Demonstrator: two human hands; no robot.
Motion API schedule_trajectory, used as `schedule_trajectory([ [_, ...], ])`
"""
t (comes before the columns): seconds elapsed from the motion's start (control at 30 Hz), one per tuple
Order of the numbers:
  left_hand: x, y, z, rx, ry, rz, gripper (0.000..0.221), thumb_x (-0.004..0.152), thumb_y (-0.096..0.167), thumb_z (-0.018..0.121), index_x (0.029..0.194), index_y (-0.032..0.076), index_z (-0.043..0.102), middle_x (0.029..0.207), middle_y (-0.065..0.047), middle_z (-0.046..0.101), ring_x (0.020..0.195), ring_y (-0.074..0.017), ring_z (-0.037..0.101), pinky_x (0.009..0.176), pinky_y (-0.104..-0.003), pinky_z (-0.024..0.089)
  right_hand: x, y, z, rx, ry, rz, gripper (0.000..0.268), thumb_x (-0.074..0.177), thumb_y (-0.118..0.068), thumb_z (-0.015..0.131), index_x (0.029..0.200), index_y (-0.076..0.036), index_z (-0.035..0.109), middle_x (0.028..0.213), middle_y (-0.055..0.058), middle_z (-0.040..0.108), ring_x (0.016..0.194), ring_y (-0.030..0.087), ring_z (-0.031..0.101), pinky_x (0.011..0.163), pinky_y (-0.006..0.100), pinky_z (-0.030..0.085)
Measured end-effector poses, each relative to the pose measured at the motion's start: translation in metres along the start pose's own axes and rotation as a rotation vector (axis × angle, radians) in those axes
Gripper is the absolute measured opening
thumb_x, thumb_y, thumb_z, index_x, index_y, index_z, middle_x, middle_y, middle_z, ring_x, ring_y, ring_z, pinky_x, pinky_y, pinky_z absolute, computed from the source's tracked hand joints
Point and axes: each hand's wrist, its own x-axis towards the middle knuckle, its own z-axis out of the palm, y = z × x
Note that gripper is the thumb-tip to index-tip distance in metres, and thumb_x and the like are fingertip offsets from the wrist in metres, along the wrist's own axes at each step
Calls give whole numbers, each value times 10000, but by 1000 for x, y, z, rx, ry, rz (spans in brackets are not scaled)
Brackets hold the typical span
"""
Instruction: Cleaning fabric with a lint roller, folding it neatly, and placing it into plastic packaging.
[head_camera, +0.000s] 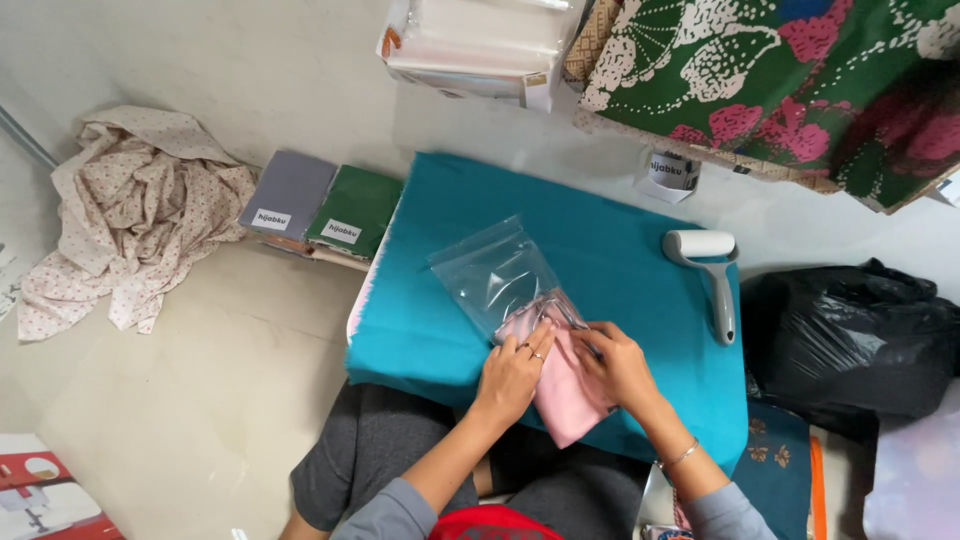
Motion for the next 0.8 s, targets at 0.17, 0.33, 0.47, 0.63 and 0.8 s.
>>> schedule_trajectory([
  [0.17, -3, 5, -4, 22, 3, -29, 675, 820, 113, 623, 1485, 165, 519, 1503, 45, 545, 771, -239, 616, 569, -326, 558, -20, -19, 11, -436, 229, -360, 195, 923, -262, 653, 1113, -248, 694, 1129, 29, 628, 994, 254, 652, 767, 321, 516],
  [0.33, 3, 12, -27, 87, 10, -3, 625, 865, 108, 587, 1478, 207, 522, 1464, 83, 579, 696, -173, 649, 554, -269, 590, -8, -25, 43, -246, 56, -515, 367, 947, -180, 594, 1263, 4, 624, 1354, 267, 585, 1292, 443, 557, 1085, 470, 453],
  [0.47, 12, 12, -58, 128, -66, 61, 599, 832, 122, 622, 1415, 249, 572, 1082, 65, 724, 678, -167, 676, 529, -288, 587, 17, -19, 47, -372, 69, -437, 571, 997, -372, 459, 1401, 24, 539, 1588, 299, 382, 1470, 475, 355, 1177, 525, 312],
  [0.63, 19, -3, -78, -73, -414, 65, 834, 726, 53, 683, 1524, 122, 451, 1298, -84, 662, 797, -340, 714, 675, -456, 615, 23, -37, 41, -492, 126, -473, 498, 996, -390, 496, 1309, -24, 620, 1512, 248, 496, 1448, 422, 430, 1180, 503, 317],
  [0.8, 2, -1, -51, -186, -253, 60, 753, 716, 333, 566, 1457, 196, 540, 1360, -52, 646, 738, -377, 723, 641, -492, 594, 22, -47, 43, -239, -93, -452, 610, 1044, -452, 299, 1621, -258, 337, 1703, 151, 238, 1562, 378, 195, 1226, 539, 165],
])
